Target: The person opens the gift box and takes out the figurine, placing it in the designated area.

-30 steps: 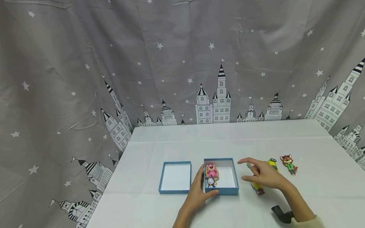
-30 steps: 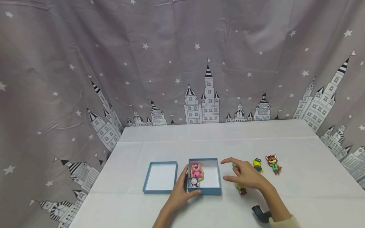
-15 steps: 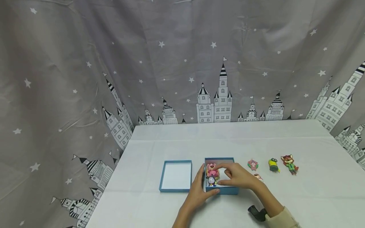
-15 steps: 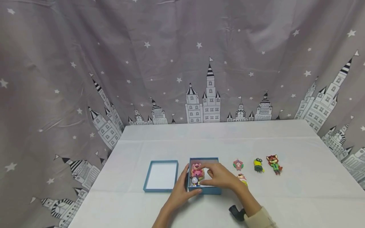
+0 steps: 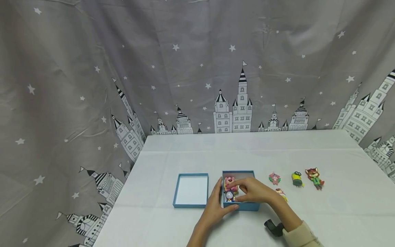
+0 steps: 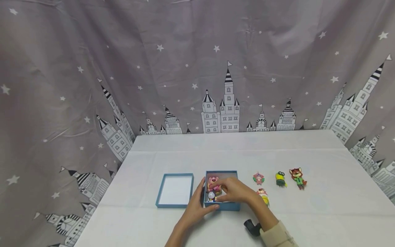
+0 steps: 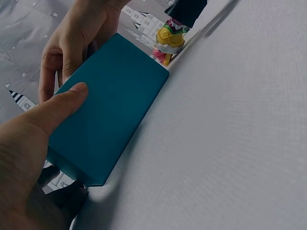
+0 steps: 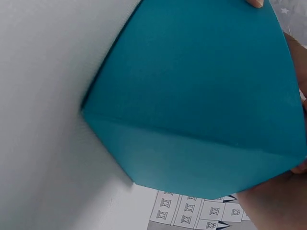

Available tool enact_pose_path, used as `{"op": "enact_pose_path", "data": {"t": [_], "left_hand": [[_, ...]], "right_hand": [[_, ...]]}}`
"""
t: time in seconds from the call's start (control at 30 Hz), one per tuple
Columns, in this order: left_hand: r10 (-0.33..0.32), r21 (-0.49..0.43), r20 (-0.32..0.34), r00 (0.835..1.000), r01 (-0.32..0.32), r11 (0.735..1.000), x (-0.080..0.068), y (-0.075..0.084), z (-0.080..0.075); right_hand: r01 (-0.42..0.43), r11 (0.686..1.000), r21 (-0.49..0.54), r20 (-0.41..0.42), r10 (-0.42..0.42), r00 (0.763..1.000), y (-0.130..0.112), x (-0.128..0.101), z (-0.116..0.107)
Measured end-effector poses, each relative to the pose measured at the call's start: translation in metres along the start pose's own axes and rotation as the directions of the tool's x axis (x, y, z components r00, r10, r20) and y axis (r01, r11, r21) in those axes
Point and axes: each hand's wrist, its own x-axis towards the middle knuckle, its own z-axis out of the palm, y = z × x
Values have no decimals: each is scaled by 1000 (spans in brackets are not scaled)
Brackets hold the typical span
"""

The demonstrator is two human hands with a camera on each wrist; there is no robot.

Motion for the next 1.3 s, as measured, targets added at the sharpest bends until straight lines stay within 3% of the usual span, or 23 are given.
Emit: {"op": "enact_pose_path", "data": {"t": [0.8, 1.3], "left_hand": [[-3, -2, 12, 1000, 3, 1000, -1, 1, -1], [-8, 4, 12, 1000, 8, 1000, -1, 1, -1]], "right_hand": [[-25, 996, -84, 16, 26, 1000, 0, 3, 3], [-42, 997, -70, 10, 43, 999, 0, 2, 3]]}}
